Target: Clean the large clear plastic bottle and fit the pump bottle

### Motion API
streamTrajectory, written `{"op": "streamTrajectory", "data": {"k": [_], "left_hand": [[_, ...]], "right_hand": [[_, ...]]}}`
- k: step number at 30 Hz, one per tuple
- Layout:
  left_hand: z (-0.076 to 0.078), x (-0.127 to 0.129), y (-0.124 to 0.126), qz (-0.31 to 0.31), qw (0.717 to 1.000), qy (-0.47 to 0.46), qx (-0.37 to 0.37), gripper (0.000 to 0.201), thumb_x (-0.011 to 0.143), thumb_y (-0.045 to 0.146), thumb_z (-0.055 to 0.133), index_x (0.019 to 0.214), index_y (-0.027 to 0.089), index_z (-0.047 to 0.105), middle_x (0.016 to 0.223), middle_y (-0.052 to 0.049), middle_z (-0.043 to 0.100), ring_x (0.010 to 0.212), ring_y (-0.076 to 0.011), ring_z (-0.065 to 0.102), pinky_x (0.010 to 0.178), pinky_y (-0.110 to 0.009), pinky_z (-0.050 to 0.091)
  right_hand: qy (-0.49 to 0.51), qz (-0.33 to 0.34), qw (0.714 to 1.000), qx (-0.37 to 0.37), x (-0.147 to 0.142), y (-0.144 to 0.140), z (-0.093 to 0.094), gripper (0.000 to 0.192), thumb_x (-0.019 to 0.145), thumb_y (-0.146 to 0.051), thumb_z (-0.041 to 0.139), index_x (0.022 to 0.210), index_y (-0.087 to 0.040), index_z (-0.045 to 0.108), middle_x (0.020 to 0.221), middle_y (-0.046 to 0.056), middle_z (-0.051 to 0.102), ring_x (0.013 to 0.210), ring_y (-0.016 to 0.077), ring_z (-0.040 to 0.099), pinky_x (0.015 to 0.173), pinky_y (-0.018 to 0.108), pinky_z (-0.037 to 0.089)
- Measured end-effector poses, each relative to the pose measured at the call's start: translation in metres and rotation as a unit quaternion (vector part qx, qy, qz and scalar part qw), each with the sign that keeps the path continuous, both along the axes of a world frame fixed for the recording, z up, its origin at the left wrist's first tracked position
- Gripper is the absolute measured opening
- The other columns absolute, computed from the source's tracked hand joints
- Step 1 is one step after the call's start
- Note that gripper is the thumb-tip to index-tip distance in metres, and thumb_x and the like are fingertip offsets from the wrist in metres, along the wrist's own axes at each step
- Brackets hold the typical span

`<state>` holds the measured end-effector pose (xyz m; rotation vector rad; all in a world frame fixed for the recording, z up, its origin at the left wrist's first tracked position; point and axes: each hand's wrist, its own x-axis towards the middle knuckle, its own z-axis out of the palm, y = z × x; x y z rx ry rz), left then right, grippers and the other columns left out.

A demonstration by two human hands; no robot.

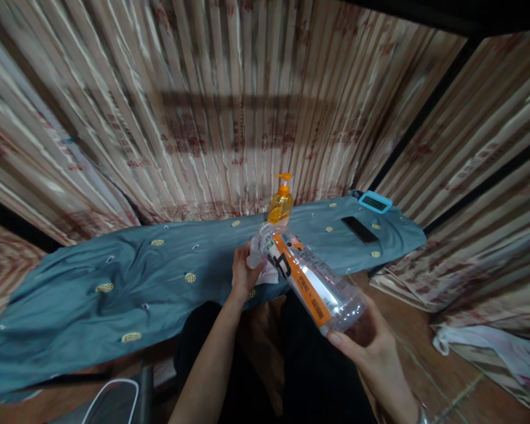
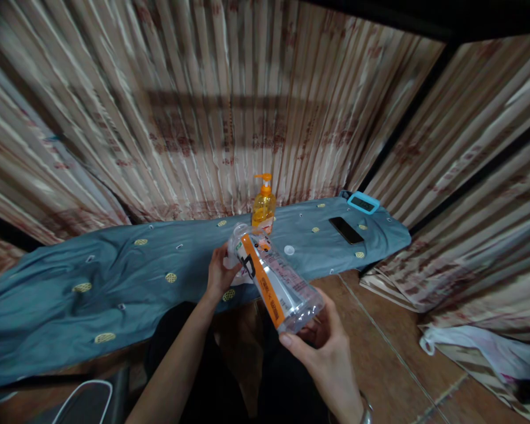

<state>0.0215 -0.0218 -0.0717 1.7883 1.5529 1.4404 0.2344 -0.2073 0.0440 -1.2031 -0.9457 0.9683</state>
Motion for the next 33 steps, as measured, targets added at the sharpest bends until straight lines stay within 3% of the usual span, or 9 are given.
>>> {"op": "streamTrajectory", "data": {"k": [11, 22, 33], "left_hand": [[-0.002, 0.001, 0.000, 0.007, 1.000, 0.001, 0.018, 0.054, 0.073, 0.024, 0.077, 0.124, 0.021, 0.061, 0.107, -0.007, 0.064, 0.098, -0.0226, 0.065, 0.091, -0.040, 0.055], [-0.007, 0.002, 0.003, 0.024, 1.000, 0.004, 0.008, 0.055, 0.068, 0.021, 0.080, 0.120, 0.020, 0.062, 0.114, -0.011, 0.069, 0.106, -0.0276, 0.065, 0.096, -0.045, 0.054], [0.002, 0.000, 0.000, 0.008, 1.000, 0.010, -0.014, 0.056, 0.070, 0.023, 0.079, 0.123, 0.020, 0.062, 0.109, -0.010, 0.071, 0.107, -0.0303, 0.066, 0.094, -0.045, 0.054]], "right_hand": [[0.035, -0.016, 0.999, 0.008, -0.003, -0.002, -0.004, 0.069, 0.058, -0.024, 0.096, 0.118, -0.026, 0.062, 0.103, 0.005, 0.082, 0.084, 0.0253, 0.080, 0.072, 0.031, 0.066], [0.055, 0.005, 0.998, 0.025, 0.000, -0.002, -0.026, 0.070, 0.066, -0.026, 0.093, 0.127, -0.031, 0.060, 0.112, 0.002, 0.080, 0.092, 0.0229, 0.079, 0.078, 0.028, 0.064], [0.091, 0.023, 0.996, -0.004, -0.004, -0.005, -0.016, 0.073, 0.066, -0.032, 0.094, 0.130, -0.033, 0.060, 0.123, 0.002, 0.075, 0.102, 0.0229, 0.076, 0.083, 0.028, 0.062]]}}
